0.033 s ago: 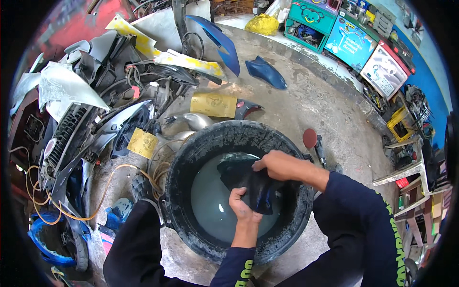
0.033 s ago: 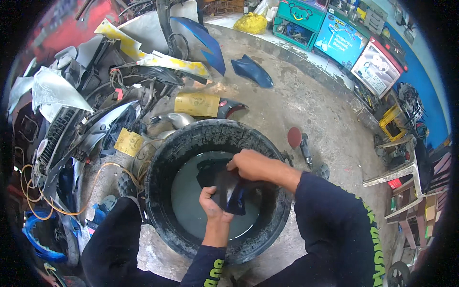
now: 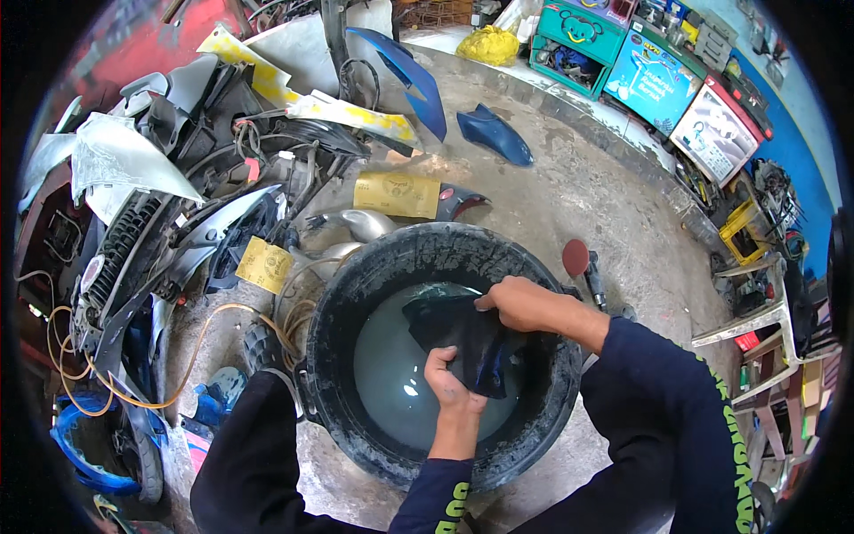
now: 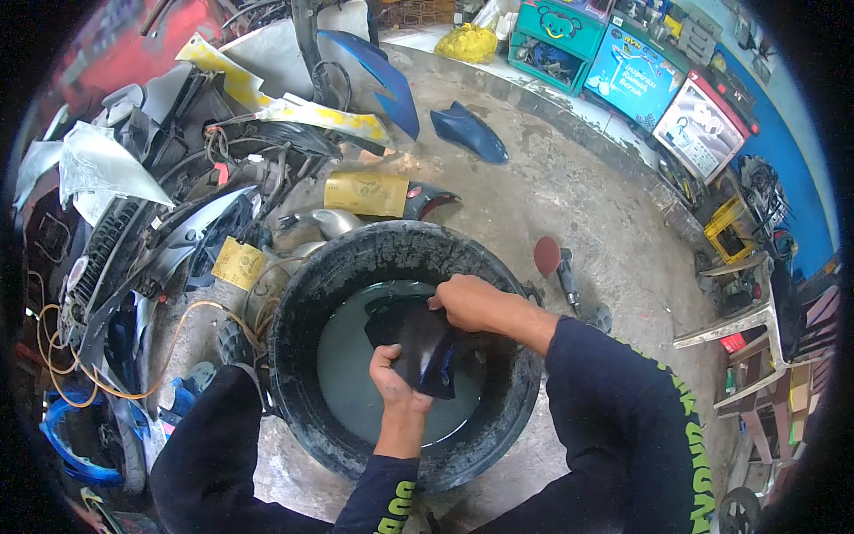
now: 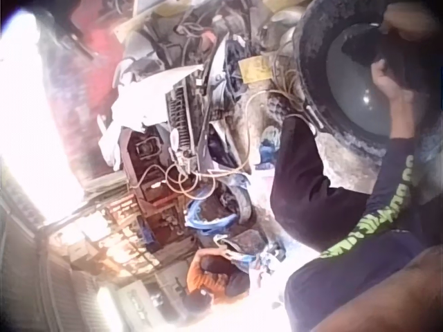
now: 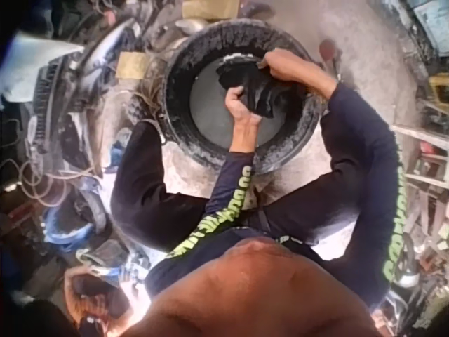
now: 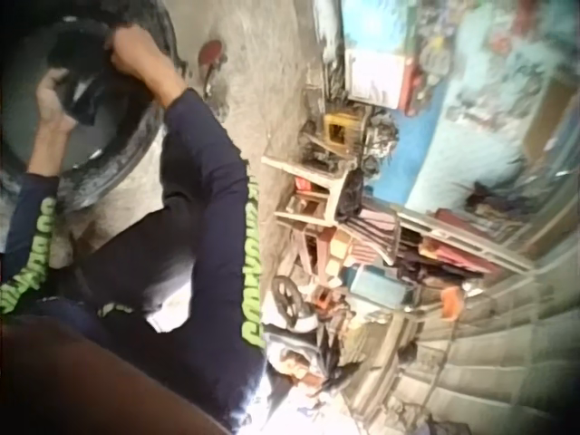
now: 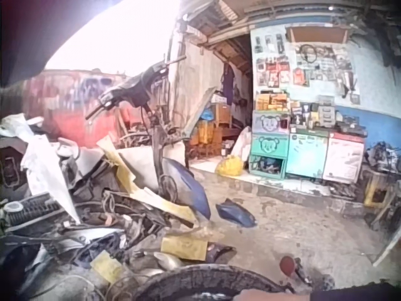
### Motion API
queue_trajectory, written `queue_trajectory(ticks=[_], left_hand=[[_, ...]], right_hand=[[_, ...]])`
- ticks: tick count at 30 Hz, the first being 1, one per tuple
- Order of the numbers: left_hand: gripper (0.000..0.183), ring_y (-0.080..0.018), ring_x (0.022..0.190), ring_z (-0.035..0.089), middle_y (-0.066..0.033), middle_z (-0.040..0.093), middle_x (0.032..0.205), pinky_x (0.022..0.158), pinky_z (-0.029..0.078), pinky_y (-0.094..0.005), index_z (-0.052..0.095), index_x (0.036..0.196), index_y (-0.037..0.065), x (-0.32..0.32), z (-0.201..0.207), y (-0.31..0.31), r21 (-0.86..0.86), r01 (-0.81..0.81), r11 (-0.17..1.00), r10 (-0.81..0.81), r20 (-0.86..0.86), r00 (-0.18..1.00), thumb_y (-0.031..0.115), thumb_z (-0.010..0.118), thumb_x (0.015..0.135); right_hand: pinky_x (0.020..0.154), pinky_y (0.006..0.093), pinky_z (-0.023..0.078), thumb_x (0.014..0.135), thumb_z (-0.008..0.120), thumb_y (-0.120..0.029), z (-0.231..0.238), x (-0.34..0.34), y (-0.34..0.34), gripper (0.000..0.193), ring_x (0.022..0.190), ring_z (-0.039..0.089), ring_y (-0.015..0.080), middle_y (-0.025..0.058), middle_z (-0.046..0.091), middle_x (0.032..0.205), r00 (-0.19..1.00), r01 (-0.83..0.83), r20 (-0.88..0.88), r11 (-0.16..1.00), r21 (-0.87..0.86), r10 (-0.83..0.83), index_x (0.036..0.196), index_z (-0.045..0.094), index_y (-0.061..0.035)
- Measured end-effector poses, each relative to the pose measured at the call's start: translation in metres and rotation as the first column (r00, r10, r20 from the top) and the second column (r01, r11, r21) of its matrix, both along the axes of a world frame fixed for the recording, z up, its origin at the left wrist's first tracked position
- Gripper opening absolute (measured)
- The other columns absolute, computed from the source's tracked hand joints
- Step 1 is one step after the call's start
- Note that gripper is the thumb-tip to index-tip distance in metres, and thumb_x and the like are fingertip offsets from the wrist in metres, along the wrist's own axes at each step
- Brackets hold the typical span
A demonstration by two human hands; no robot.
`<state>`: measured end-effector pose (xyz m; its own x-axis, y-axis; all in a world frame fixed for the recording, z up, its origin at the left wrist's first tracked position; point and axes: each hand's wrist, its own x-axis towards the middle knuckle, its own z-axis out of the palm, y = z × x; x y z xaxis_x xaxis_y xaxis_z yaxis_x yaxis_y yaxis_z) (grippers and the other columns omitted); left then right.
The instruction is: The person sands motorcycle plastic parts by hand inside a bucket of water using a sanding block, then dips a different blue part into the water and continues sanding its surface.
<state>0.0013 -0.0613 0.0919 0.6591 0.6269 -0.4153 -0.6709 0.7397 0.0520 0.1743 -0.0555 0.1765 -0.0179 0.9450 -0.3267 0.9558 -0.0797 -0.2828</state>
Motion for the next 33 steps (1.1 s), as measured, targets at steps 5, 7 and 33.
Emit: queue_trajectory(ticks=[5, 7, 33], left_hand=[[0.054, -0.0356, 0.108, 0.064, -0.0201, 0.065, 0.12, 0.098, 0.051, -0.0474, 0.057, 0.123, -0.006, -0.001, 0.003, 0.0, 0.021, -0.014, 1.0, 0.013, 0.047, 0.999, 0.026, 0.047, 0.081], [0.051, -0.0344, 0.11, 0.064, -0.0184, 0.065, 0.12, 0.1, 0.051, -0.0461, 0.058, 0.123, -0.005, 0.0, 0.003, -0.005, 0.0, 0.015, 1.0, -0.015, 0.055, 0.998, 0.022, 0.048, 0.081], [0.078, -0.032, 0.116, 0.061, -0.0161, 0.063, 0.126, 0.104, 0.047, -0.0467, 0.059, 0.126, -0.001, 0.002, 0.004, 0.008, 0.055, -0.029, 0.998, 0.034, -0.094, 0.995, 0.07, 0.044, 0.095]], right_hand=[[0.081, 0.049, 0.055, 0.075, 0.06, 0.001, -0.024, -0.003, -0.015, 0.034, 0.088, 0.07, 0.0414, 0.0233, 0.072, 0.089, 0.98, -0.177, -0.04, 0.946, 0.271, 0.195, 0.106, 0.074, -0.0044], [0.08, 0.0494, 0.055, 0.075, 0.06, 0.001, -0.026, 0.004, -0.02, 0.033, 0.088, 0.07, 0.0407, 0.0222, 0.072, 0.093, 0.954, -0.131, -0.199, 0.908, 0.398, 0.225, 0.105, 0.073, -0.0037], [0.101, 0.043, 0.051, 0.077, 0.064, -0.006, -0.016, -0.044, -0.048, 0.045, 0.115, 0.063, 0.0334, 0.0187, 0.065, 0.122, 0.948, -0.262, -0.004, 0.786, 0.56, 0.319, 0.12, 0.061, 0.0034]])
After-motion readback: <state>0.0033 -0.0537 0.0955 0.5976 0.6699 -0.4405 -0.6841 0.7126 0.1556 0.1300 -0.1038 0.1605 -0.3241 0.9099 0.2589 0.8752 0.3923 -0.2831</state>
